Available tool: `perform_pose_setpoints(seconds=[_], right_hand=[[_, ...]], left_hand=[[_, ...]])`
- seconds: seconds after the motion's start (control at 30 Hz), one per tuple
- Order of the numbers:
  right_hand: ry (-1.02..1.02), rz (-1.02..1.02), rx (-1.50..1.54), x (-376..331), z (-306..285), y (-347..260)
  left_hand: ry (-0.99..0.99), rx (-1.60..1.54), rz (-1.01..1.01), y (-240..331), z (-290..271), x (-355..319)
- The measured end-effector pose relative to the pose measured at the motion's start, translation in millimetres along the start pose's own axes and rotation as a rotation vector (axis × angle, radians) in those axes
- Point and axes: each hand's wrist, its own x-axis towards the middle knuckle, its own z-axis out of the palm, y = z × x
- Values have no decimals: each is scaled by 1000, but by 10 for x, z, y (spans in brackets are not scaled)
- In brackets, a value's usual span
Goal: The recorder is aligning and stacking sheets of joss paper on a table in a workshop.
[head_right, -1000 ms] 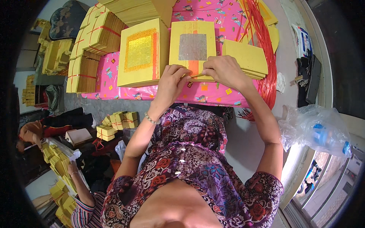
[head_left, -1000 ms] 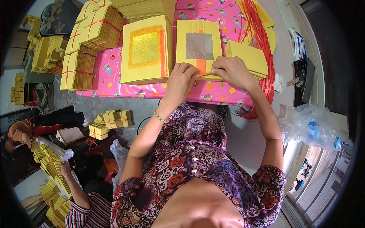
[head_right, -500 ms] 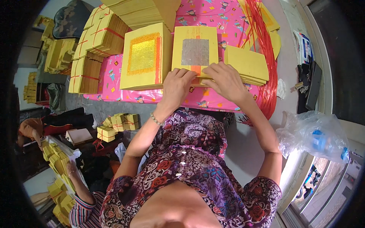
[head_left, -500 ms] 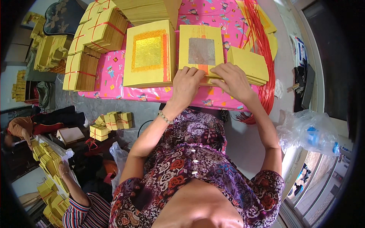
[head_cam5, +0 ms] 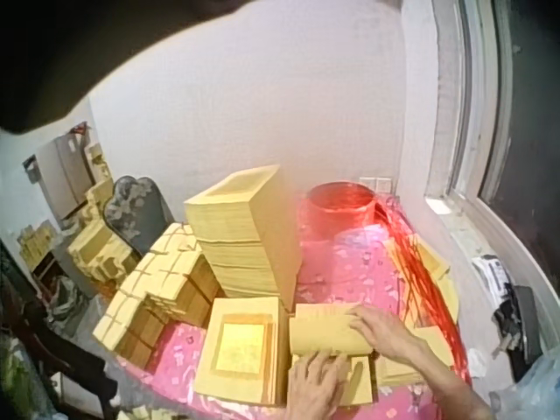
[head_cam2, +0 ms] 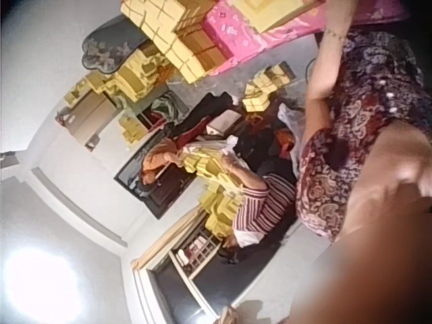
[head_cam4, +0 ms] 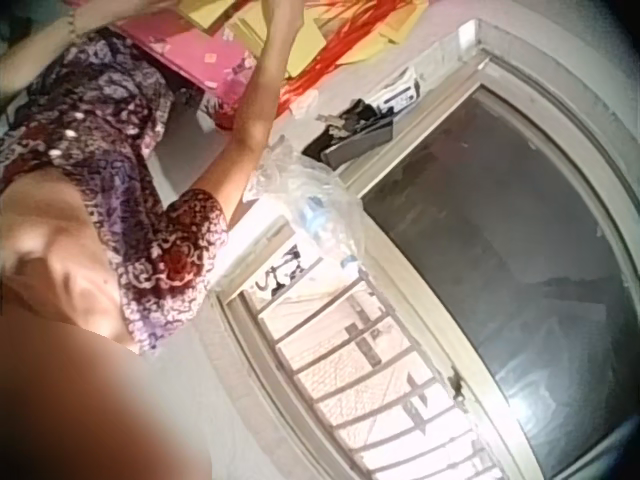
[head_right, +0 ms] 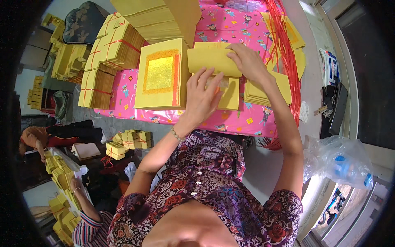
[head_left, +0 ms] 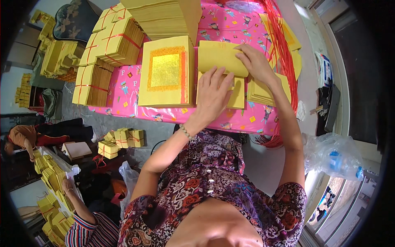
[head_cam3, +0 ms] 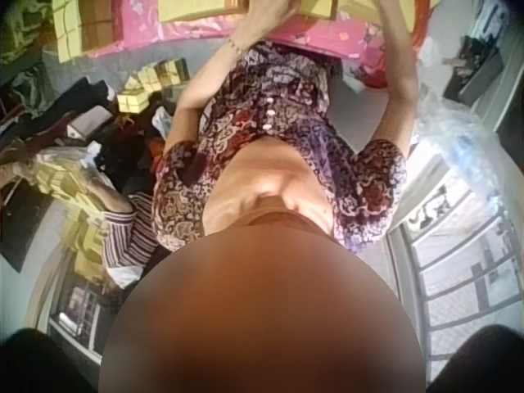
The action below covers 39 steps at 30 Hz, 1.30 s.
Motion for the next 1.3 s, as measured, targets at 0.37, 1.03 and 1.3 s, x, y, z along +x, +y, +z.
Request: perform_pose_setpoints(seconds=[0.37,1.03,1.3], right_hand=[[-218,109,-259,536,224,418],[-371,51,-73,906,473,426],[-370,54,-5,931,467,433]], left_hand=[[-71,144,-92,-193,468,238],[-110,153,-112,-234,538,263],[-126,98,-137,-234,517,263]])
